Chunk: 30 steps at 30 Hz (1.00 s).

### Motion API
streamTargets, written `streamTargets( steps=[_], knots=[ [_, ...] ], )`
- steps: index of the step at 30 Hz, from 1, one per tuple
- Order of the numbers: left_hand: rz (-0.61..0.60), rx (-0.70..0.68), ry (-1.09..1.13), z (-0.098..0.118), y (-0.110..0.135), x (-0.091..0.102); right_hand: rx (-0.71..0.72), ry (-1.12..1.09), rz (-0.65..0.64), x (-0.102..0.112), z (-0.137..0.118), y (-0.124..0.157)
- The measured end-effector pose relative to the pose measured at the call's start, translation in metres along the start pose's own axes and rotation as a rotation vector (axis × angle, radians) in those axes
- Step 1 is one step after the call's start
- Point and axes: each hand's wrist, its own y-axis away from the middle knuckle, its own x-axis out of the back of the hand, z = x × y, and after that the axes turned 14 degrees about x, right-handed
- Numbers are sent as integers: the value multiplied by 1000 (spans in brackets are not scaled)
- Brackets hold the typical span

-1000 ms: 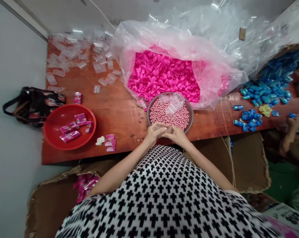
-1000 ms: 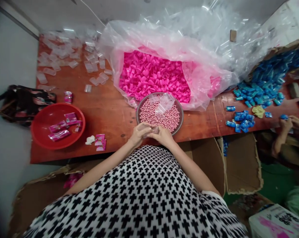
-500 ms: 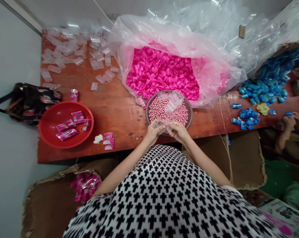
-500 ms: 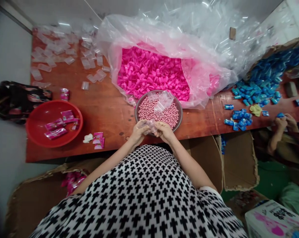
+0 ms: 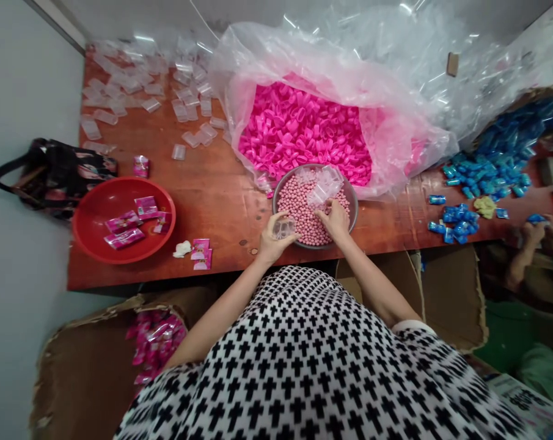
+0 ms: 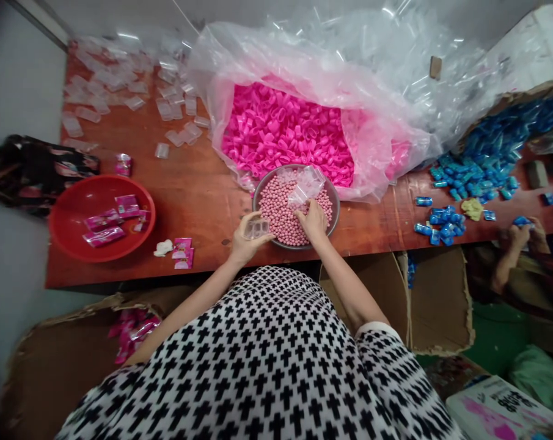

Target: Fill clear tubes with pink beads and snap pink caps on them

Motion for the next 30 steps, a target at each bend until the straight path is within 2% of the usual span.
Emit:
streamTargets(
  steps=[2, 6, 8, 11, 14, 17, 19, 21, 25, 28, 30],
  knots=[
    [-3, -107, -163, 0, -5, 3, -17, 22, -60, -4, 4, -8],
    [-32, -322, -379, 2, -20, -3, 30, -73, -30, 6, 9, -13],
    [-65, -389, -418, 3, -27, -10, 103, -208, -66, 19, 8, -12],
    [-153, -415, -404, 6, -34, -21, 127, -502, -234, 40, 0, -4],
    [-234, -334, -329, 8, -32, -30, 83, -785, -324, 54, -9, 6],
    [-212, -227, -196, 12, -27, -36, 15, -1074, -370, 60, -8, 17],
    [-198, -175, -101, 15, -23, -41, 1, -1160, -395, 60, -1, 23],
    [-249, -128, -22, 19, -18, -45, 48, -1136, -364, 59, 6, 27],
    [-446, -26, 98, 31, -9, -49, 237, -974, -276, 61, 10, 25],
    [-607, 83, 203, 37, -5, -46, 369, -927, -417, 66, 3, 22],
    [-663, 177, 284, 37, -5, -47, 415, -924, -536, 67, -4, 23]
  ],
)
